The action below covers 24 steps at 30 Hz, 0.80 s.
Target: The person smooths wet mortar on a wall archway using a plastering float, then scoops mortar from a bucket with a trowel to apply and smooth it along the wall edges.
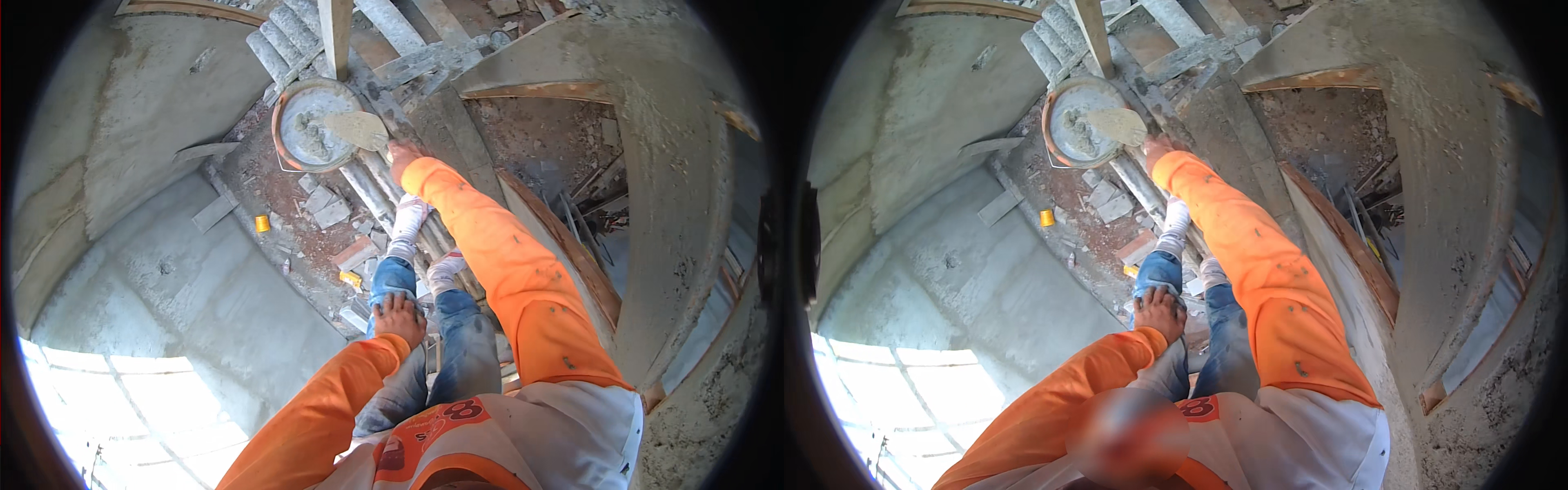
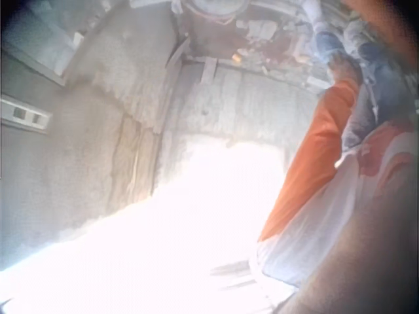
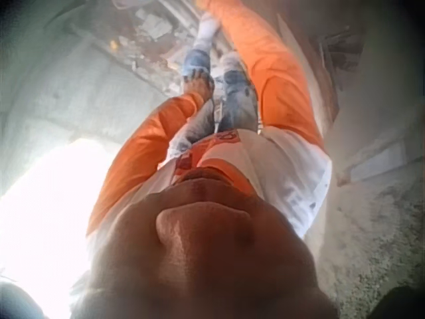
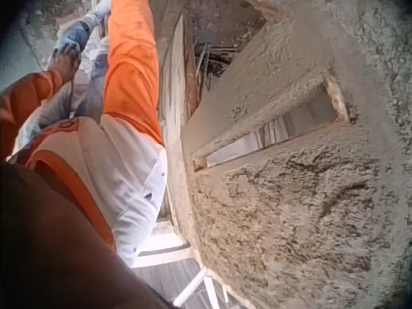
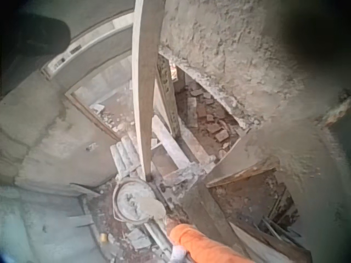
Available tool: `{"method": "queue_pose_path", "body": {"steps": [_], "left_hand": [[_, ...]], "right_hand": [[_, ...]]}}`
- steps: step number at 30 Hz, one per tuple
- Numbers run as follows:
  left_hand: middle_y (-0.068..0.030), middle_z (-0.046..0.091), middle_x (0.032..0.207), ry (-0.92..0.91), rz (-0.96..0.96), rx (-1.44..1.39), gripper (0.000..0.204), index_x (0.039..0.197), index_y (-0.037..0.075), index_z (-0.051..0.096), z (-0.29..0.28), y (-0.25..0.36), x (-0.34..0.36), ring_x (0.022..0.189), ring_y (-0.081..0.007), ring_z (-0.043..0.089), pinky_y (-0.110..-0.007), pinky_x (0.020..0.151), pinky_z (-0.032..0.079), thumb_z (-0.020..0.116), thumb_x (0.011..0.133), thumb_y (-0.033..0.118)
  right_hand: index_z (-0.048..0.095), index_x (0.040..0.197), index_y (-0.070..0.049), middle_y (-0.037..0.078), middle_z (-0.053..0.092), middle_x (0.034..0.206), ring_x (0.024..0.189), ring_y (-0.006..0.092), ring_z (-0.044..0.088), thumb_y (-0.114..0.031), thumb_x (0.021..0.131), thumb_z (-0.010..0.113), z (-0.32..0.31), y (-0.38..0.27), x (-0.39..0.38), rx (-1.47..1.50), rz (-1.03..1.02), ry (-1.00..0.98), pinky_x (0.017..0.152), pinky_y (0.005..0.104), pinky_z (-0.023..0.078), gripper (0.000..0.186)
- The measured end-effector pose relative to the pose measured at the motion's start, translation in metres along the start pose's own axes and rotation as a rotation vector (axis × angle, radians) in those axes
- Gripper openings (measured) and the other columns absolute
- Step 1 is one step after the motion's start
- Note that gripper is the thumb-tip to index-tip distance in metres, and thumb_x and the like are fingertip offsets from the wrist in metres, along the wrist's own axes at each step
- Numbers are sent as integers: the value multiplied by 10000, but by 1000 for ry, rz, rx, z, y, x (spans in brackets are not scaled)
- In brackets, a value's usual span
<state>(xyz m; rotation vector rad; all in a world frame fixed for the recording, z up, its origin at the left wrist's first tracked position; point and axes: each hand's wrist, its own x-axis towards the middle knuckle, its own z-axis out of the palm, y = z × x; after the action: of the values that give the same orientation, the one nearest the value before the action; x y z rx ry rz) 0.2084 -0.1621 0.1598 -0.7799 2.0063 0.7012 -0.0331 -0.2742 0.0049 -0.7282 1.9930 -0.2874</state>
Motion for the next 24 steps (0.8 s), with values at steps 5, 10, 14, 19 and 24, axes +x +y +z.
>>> {"method": "queue_pose_path", "body": {"steps": [5,10,14,19,24], "left_hand": [[-93,418,1312,-8,-98,-31,465,1111,75,563,-9,-27,-12,1253,-278,311,-542,983,234,515,743,356],[-95,435,1309,11,23,-155,443,1088,68,580,-10,1,14,1260,-278,318,-569,996,219,516,737,330],[-92,439,1299,9,-82,-67,423,1089,97,576,-15,-29,-1,1238,-291,345,-530,981,254,504,756,347],[-82,457,1282,14,-24,-9,412,1059,84,591,-17,-22,7,1225,-295,356,-526,984,254,496,761,352],[-71,437,1311,-150,118,49,421,1075,86,577,-18,13,17,1239,-289,351,-524,997,255,492,755,346]], "right_hand": [[459,1244,-98,150,431,1307,1169,368,445,-290,874,365,26,-128,63,264,247,-140,957,460,392,427],[592,1093,-100,151,573,1128,1041,324,556,-245,748,572,108,-51,160,-194,175,-257,866,425,472,375],[557,1146,-90,172,566,1132,1070,285,529,-250,677,623,72,-76,86,166,-205,-263,919,345,417,500],[501,1216,-130,163,519,1207,1096,320,503,-241,704,567,56,-17,53,216,-60,-135,955,380,378,528],[431,1275,-169,148,328,1374,1286,333,262,-351,840,351,56,61,26,521,257,-7,1069,431,184,478]]}}
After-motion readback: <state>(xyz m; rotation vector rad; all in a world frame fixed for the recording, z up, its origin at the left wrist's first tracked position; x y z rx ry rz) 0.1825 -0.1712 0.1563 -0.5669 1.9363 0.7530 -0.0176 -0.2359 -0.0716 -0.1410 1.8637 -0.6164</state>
